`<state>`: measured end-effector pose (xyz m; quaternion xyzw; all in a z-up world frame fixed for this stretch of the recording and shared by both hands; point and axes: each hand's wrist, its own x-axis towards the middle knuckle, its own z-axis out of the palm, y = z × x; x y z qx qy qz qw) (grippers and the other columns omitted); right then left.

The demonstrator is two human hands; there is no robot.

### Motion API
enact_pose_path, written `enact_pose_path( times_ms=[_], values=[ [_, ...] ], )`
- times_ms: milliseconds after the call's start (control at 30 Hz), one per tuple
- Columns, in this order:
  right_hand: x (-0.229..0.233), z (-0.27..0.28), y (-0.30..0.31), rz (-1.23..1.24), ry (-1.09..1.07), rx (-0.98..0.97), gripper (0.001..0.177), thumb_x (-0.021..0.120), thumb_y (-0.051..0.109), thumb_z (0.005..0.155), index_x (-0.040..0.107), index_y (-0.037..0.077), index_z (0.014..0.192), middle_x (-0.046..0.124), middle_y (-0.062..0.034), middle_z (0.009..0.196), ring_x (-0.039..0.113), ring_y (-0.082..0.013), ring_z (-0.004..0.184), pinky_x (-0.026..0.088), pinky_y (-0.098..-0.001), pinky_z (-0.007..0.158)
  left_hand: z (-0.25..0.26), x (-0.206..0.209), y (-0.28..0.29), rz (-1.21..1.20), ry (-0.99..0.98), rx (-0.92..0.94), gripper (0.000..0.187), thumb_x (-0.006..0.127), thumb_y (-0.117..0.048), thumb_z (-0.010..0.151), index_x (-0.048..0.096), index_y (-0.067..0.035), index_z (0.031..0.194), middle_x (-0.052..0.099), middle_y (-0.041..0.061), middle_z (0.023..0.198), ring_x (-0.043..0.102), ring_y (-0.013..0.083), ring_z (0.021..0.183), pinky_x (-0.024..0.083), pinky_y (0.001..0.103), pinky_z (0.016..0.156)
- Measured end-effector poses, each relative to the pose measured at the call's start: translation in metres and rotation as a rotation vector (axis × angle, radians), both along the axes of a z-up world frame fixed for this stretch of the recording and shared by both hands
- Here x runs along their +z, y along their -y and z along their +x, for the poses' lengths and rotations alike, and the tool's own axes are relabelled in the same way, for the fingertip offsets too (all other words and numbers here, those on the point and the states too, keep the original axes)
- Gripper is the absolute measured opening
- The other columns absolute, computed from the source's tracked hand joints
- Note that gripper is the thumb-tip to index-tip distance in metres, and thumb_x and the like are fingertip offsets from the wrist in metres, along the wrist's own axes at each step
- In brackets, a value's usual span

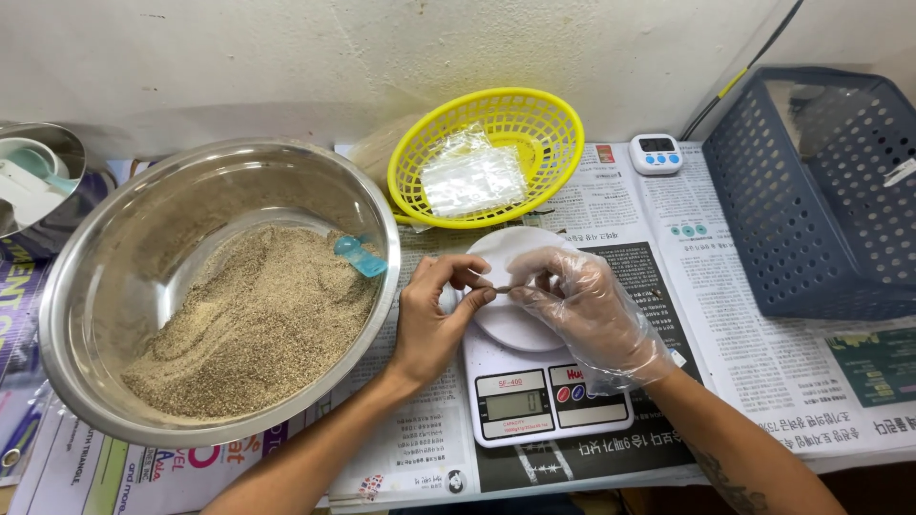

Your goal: Portioning a powdered substance from a large bowl into small plastic bags using a scoop and a digital scale, then placing the bags into a storage crate.

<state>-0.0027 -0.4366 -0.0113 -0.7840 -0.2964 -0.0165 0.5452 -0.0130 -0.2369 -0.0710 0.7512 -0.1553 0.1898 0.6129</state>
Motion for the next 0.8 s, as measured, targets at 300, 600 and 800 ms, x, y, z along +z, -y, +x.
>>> enact_pose_path(
  times_ms=[300,600,800],
  values=[
    [-0.006,0.0,-0.003,0.076,-0.035,0.0,0.018,0.068,0.002,0.091,0.074,0.001,0.108,0.079,-0.017,0.095,0.076,-0.0276,0.092,0.059,-0.0414,0.085,0.001,-0.005,0.001,-0.004,-0.063,-0.023,0.019,0.081,-0.016,0.086,0.071,-0.017,0.103,0.074,0.001,0.077,0.056,0.0151,0.078,0.044,0.029,0.076],
    [0.001,-0.003,-0.008,0.034,0.122,-0.011,0.017,0.072,0.003,0.089,0.076,0.006,0.105,0.076,-0.0108,0.089,0.074,-0.0221,0.087,0.06,-0.0354,0.081,-0.001,-0.008,0.003,0.122,0.05,0.004,0.02,0.081,-0.008,0.085,0.074,-0.016,0.102,0.076,0.003,0.079,0.058,0.0161,0.076,0.046,0.03,0.079],
    [-0.014,-0.001,-0.005,0.093,-0.127,-0.056,0.016,0.072,0.003,0.089,0.072,0.005,0.105,0.074,-0.0122,0.085,0.071,-0.0224,0.08,0.061,-0.0395,0.08,-0.008,0.006,0.005,-0.067,-0.096,-0.064,0.033,0.082,-0.011,0.085,0.066,-0.011,0.114,0.075,0.007,0.077,0.054,0.0163,0.073,0.045,0.033,0.076]
  ],
)
